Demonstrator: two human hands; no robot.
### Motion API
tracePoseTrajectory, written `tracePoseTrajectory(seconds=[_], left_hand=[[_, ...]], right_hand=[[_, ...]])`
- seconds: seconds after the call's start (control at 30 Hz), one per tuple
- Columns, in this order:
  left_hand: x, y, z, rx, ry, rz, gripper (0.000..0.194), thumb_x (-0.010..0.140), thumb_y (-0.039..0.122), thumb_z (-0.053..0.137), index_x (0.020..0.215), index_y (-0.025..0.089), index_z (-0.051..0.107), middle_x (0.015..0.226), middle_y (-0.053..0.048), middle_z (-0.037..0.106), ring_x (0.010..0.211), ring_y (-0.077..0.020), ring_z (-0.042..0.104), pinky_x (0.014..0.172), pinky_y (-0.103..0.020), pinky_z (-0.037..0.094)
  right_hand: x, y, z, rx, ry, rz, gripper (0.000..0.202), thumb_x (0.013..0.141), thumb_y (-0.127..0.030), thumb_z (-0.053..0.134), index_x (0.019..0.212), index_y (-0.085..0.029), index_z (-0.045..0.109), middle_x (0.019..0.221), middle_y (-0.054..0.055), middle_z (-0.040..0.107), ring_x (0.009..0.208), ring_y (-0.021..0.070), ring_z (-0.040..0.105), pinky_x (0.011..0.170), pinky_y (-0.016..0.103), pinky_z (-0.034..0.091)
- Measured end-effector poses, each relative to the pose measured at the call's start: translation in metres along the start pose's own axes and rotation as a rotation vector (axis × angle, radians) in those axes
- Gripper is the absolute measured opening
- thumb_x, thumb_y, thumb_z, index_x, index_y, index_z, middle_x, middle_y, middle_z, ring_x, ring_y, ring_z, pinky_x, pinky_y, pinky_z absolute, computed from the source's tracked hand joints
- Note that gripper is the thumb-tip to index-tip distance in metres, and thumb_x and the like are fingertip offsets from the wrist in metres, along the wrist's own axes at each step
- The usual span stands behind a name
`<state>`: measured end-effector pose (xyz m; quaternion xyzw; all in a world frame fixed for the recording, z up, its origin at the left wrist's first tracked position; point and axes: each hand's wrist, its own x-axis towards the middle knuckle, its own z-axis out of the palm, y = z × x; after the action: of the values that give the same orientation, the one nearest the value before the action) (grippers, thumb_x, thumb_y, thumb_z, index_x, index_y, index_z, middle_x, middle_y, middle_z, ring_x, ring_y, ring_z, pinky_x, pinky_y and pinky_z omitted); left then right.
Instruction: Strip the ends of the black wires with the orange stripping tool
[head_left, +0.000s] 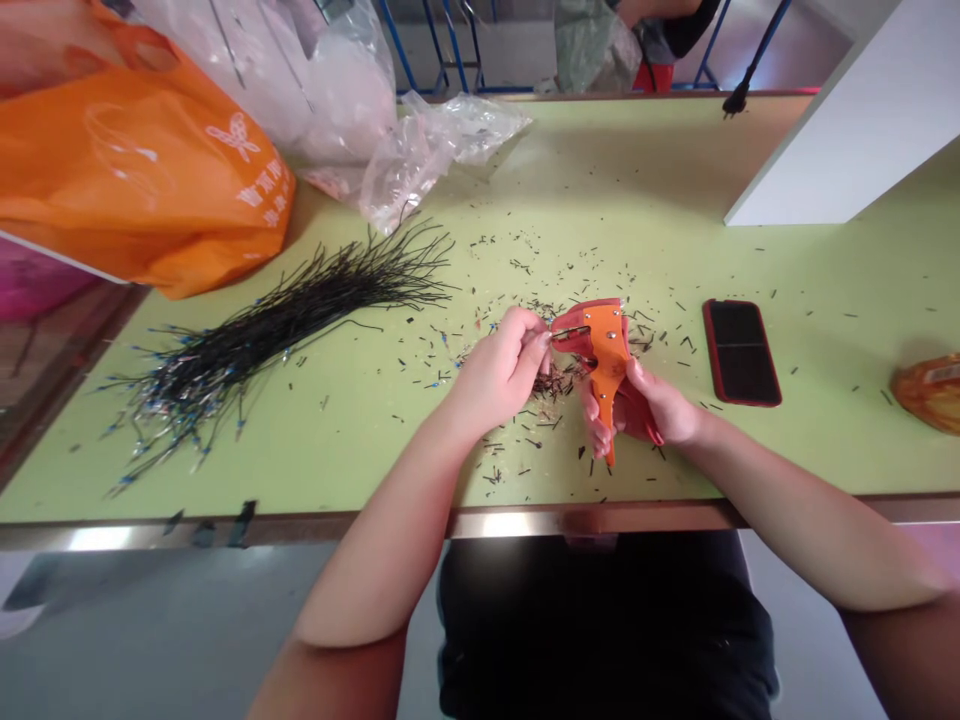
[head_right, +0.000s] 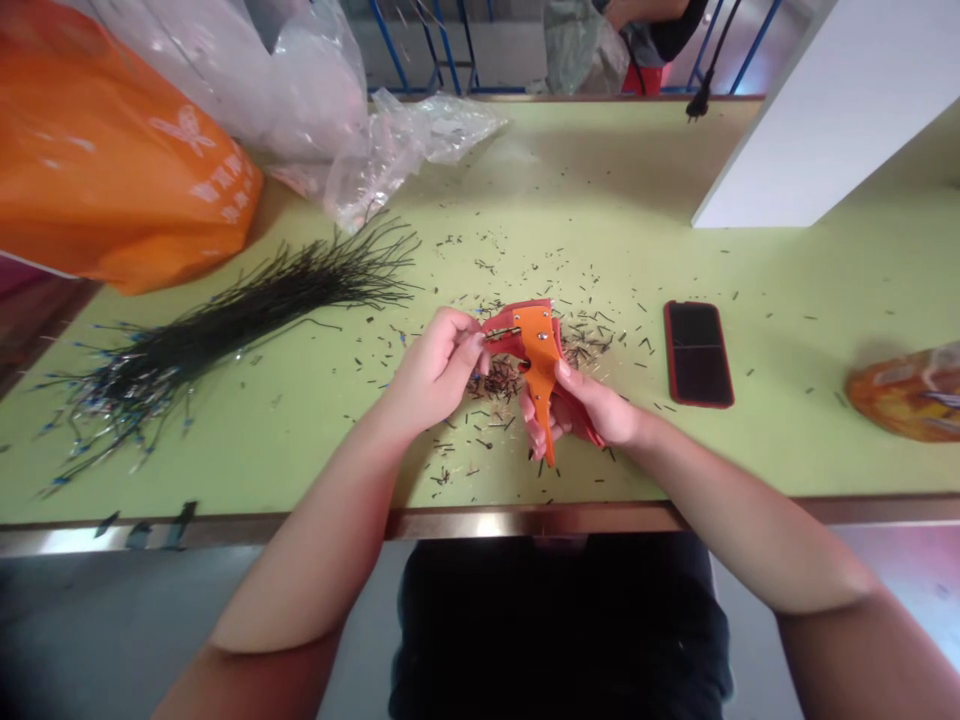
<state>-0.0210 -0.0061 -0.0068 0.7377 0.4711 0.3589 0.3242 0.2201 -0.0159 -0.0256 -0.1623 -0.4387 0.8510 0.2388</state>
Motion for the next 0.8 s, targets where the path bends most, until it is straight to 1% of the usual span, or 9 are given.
tracePoseTrajectory(seconds=[0.1,0.17,0.33,0.43,0.57,0.67,0.8], left_hand=[[-0.001,-0.002,-0.002,0.013,-0.023,0.003,0.013,0.109,0.035,0.042,0.108,0.024,0.049,0.086,0.0,0.07,0.077,-0.0151,0.067,0.071,-0.033,0.051],[-0.001,-0.002,-0.001,0.04,-0.021,0.012,0.011,0.108,0.032,0.041,0.11,0.024,0.048,0.088,-0.001,0.071,0.077,-0.0153,0.068,0.071,-0.033,0.051],[0.0,0.003,0.001,0.163,0.027,0.022,0.007,0.106,0.027,0.042,0.11,0.023,0.047,0.08,0.001,0.07,0.071,-0.0157,0.068,0.067,-0.031,0.048],[0.002,0.005,0.001,0.247,0.053,0.022,0.007,0.106,0.026,0.042,0.109,0.023,0.048,0.077,0.001,0.07,0.067,-0.0152,0.066,0.064,-0.03,0.045],[0.004,0.005,0.0,0.391,0.091,0.023,0.009,0.104,0.025,0.045,0.108,0.022,0.052,0.073,0.0,0.069,0.062,-0.0163,0.062,0.059,-0.03,0.039],[0.004,0.005,0.001,0.462,0.123,0.037,0.012,0.104,0.025,0.044,0.105,0.023,0.056,0.07,0.001,0.066,0.06,-0.0168,0.059,0.058,-0.03,0.036],[0.003,0.006,0.003,0.489,0.194,0.096,0.014,0.102,0.021,0.043,0.104,0.022,0.057,0.068,0.001,0.065,0.057,-0.016,0.056,0.057,-0.03,0.035]], right_hand=[[0.001,0.002,-0.001,-0.011,0.031,0.01,0.067,0.094,-0.08,0.054,0.093,-0.015,0.068,0.071,0.003,0.07,0.064,0.0181,0.074,0.061,0.029,0.063],[0.001,0.003,-0.001,-0.011,0.052,0.003,0.065,0.094,-0.08,0.055,0.091,-0.016,0.067,0.069,0.002,0.068,0.062,0.0172,0.072,0.059,0.029,0.063],[0.003,0.006,0.004,-0.007,0.108,-0.005,0.062,0.094,-0.078,0.057,0.082,-0.017,0.064,0.06,-0.002,0.061,0.051,0.0144,0.064,0.053,0.027,0.059],[0.007,0.01,0.01,-0.049,0.182,-0.03,0.063,0.092,-0.079,0.059,0.075,-0.018,0.061,0.054,-0.004,0.055,0.045,0.0132,0.057,0.048,0.028,0.055],[0.011,0.015,0.016,-0.124,0.265,-0.075,0.063,0.092,-0.078,0.059,0.07,-0.02,0.056,0.05,-0.006,0.05,0.041,0.0119,0.05,0.044,0.026,0.049],[0.013,0.017,0.022,-0.158,0.279,-0.109,0.061,0.094,-0.075,0.06,0.067,-0.021,0.053,0.048,-0.008,0.046,0.039,0.0104,0.046,0.042,0.025,0.046],[0.01,0.017,0.028,-0.173,0.294,-0.156,0.059,0.094,-0.07,0.064,0.065,-0.021,0.049,0.048,-0.009,0.043,0.037,0.0089,0.041,0.038,0.023,0.04]])
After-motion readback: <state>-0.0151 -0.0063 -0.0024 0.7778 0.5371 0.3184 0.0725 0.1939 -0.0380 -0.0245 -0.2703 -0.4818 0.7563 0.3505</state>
